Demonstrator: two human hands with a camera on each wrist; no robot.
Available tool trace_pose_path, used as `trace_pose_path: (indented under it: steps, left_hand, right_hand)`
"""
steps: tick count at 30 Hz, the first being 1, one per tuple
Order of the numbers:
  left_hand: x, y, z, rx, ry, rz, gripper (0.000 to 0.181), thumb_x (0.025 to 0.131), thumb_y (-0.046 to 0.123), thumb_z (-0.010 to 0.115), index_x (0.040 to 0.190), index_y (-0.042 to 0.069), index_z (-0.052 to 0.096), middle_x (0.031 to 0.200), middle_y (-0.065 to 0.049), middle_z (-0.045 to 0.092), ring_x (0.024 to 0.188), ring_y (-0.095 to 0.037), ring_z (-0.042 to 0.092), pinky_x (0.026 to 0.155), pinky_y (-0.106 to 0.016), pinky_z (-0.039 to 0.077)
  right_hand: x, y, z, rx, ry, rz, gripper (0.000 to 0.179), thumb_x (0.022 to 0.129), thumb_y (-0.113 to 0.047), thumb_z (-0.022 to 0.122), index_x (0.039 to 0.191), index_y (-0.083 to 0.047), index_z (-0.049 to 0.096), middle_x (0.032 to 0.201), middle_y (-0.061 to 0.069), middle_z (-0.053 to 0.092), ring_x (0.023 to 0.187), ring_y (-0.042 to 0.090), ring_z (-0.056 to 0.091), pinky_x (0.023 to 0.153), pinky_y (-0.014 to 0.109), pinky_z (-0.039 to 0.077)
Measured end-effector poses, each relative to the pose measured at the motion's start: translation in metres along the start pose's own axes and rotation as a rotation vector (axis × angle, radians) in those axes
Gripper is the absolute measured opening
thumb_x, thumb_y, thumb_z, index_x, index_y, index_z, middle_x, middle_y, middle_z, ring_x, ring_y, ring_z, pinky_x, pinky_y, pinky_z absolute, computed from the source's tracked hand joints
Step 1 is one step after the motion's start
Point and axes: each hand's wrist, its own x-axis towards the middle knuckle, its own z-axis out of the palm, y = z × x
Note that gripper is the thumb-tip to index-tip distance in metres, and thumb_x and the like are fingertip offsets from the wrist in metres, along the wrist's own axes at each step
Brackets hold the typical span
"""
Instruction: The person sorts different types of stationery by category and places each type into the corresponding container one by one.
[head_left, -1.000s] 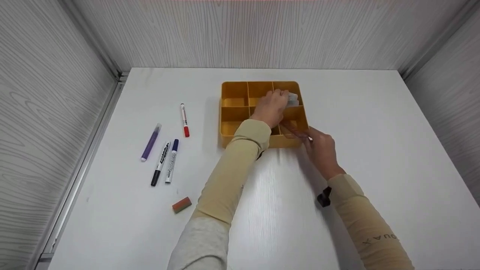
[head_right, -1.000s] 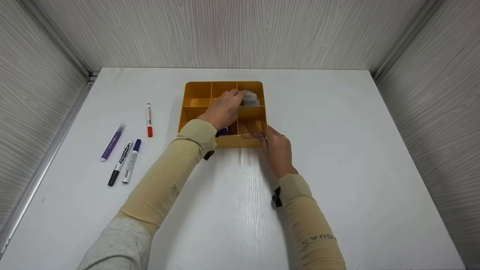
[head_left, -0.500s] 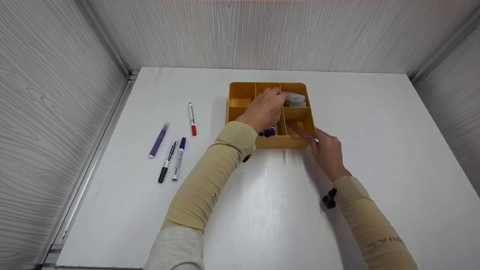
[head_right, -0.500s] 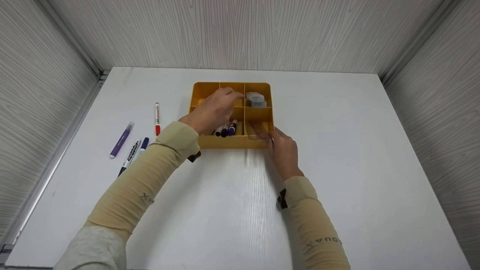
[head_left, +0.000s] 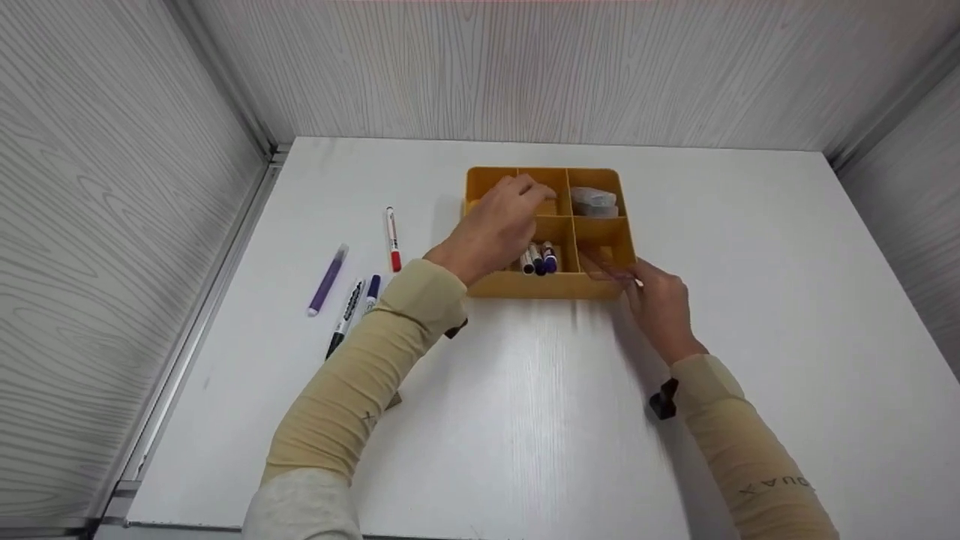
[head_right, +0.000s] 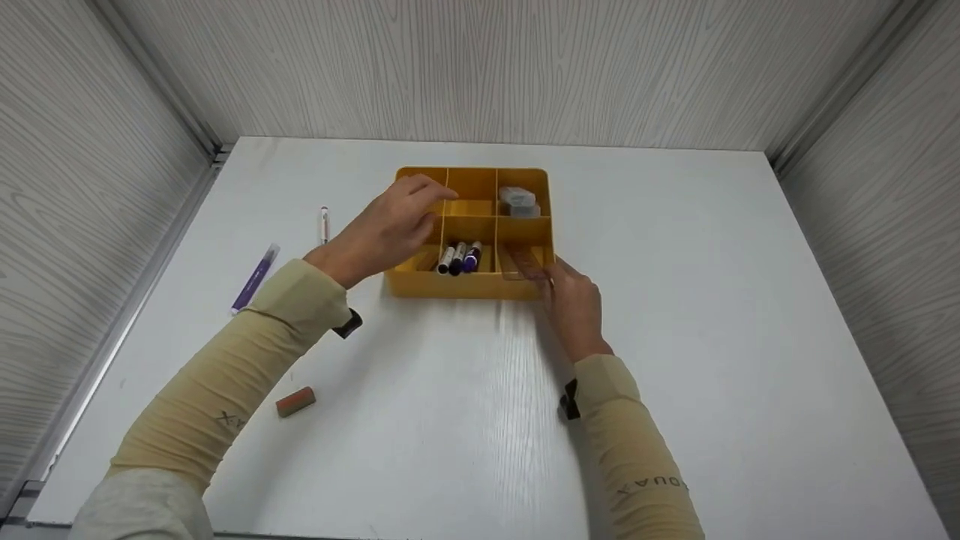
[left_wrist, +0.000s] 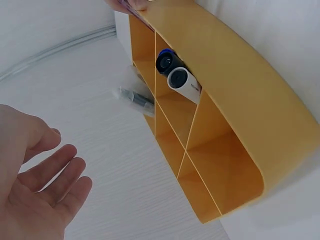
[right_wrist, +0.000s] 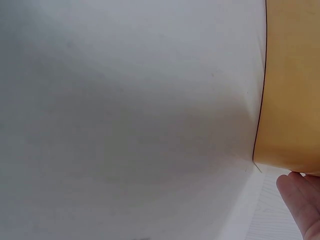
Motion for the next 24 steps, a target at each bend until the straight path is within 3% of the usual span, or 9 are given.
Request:
trace_pose_path:
  steps: [9, 15, 24]
  left_hand:
    - [-0.033, -0.016, -0.002, -0.001, 0.107, 0.048, 0.028, 0.099, 0.003, 0.048, 0.123, 0.004, 0.062, 0.123, -0.011, 0.062, 0.115, -0.025, 0.058, 0.102, -0.029, 0.048]
    - [-0.053, -0.024, 0.0, -0.029, 0.157, 0.045, 0.024, 0.098, 0.002, 0.05, 0.117, 0.004, 0.064, 0.117, -0.01, 0.063, 0.114, -0.024, 0.057, 0.104, -0.028, 0.047]
    - [-0.082, -0.039, 0.0, -0.052, 0.129, -0.042, 0.024, 0.096, 0.0, 0.054, 0.117, 0.006, 0.064, 0.119, -0.009, 0.062, 0.113, -0.023, 0.057, 0.1, -0.028, 0.051]
  right_hand:
    - [0.003, -0.001, 0.003, -0.003, 0.015, -0.007, 0.018, 0.092, -0.013, 0.069, 0.104, 0.0, 0.07, 0.099, 0.018, 0.075, 0.083, 0.031, 0.074, 0.068, 0.044, 0.058]
    - [0.005, 0.0, 0.005, 0.005, 0.017, 0.012, 0.018, 0.09, -0.014, 0.07, 0.1, 0.001, 0.071, 0.096, 0.019, 0.076, 0.081, 0.031, 0.073, 0.068, 0.045, 0.058]
    - [0.006, 0.001, 0.005, 0.003, 0.01, 0.024, 0.018, 0.091, -0.014, 0.07, 0.101, 0.001, 0.07, 0.097, 0.02, 0.075, 0.082, 0.033, 0.073, 0.071, 0.046, 0.059]
